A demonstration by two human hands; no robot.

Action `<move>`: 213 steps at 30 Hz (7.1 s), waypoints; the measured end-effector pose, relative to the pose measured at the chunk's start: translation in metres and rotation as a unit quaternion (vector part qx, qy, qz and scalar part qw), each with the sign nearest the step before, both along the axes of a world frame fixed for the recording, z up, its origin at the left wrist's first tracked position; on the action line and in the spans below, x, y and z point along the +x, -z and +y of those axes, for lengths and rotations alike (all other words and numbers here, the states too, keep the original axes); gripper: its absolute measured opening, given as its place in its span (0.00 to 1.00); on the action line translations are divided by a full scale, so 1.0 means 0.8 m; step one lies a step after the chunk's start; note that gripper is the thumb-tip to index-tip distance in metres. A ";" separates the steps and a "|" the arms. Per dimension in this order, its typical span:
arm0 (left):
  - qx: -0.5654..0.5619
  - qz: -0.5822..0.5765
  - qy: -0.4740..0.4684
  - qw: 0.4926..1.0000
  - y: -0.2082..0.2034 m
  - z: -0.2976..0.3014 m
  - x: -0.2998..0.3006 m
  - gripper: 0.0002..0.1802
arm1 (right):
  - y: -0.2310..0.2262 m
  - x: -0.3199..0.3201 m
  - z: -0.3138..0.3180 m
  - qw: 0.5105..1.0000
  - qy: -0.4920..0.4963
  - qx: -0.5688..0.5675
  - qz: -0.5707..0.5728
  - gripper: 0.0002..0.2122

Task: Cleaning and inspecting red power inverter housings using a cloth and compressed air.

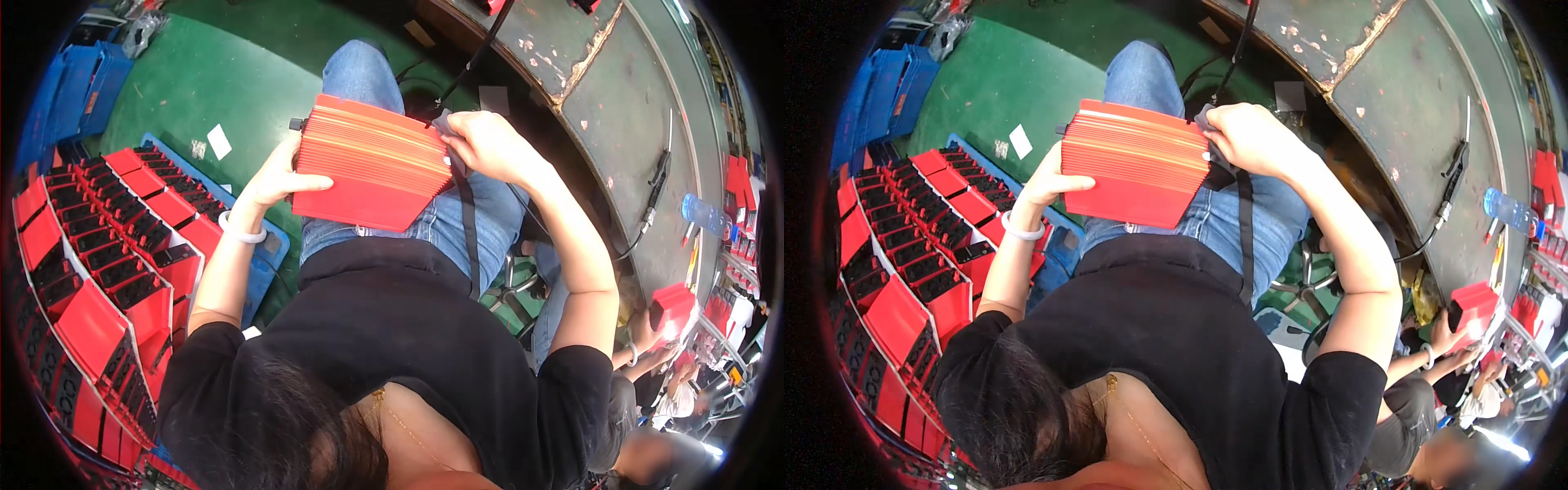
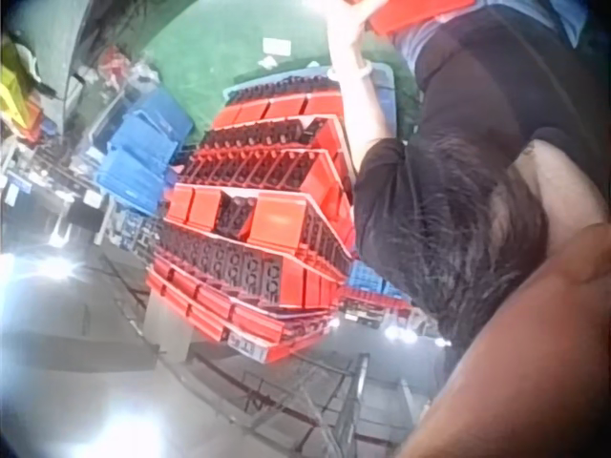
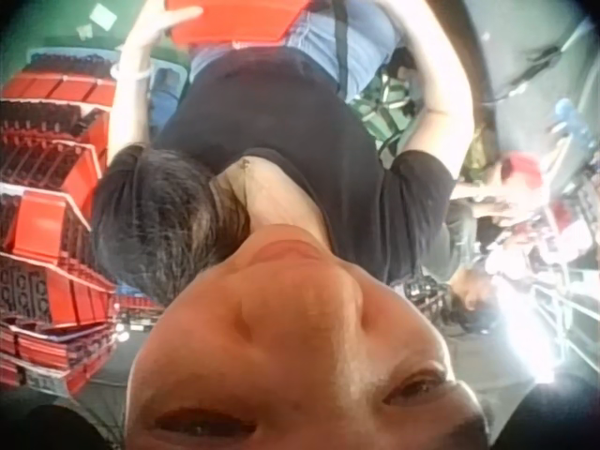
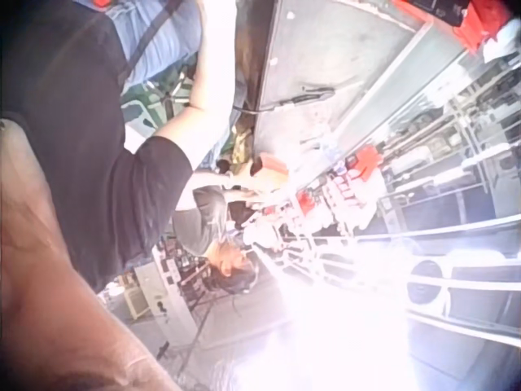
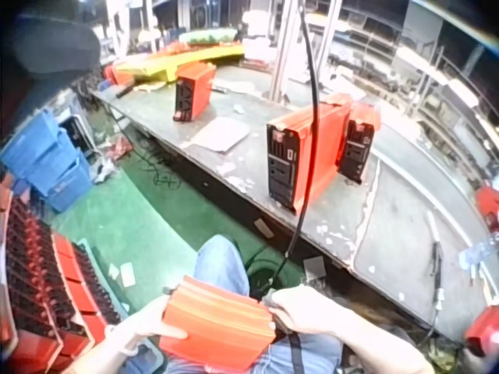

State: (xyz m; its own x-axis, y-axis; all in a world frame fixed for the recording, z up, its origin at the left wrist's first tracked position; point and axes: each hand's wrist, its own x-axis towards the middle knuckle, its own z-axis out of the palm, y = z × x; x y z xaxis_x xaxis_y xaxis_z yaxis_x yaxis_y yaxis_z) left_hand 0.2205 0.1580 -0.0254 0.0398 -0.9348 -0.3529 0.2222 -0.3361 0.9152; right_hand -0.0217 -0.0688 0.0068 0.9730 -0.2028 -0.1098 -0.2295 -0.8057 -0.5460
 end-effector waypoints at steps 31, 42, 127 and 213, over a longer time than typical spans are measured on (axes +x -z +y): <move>0.081 0.118 -0.117 0.983 0.073 0.074 0.039 0.47 | 0.036 0.033 0.021 0.879 0.156 0.434 -0.120 0.12; 0.046 0.167 -0.123 0.977 0.110 0.092 0.052 0.47 | 0.049 -0.010 -0.011 0.987 0.117 0.086 -0.073 0.10; 0.040 0.206 -0.135 0.968 0.107 0.086 0.047 0.46 | 0.033 0.028 0.055 0.857 0.277 0.411 -0.143 0.07; -0.088 -0.186 -0.008 0.979 0.020 0.020 0.018 0.63 | 0.077 0.013 0.082 0.908 0.227 0.317 -0.154 0.42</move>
State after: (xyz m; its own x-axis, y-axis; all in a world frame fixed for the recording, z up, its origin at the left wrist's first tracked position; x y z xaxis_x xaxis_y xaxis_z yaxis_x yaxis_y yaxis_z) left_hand 0.2348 0.1740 -0.0417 0.1493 -0.9782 -0.1446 -0.1328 -0.1648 0.9773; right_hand -0.0114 -0.0032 -0.0550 0.8093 -0.5819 -0.0806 -0.2165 -0.1678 -0.9617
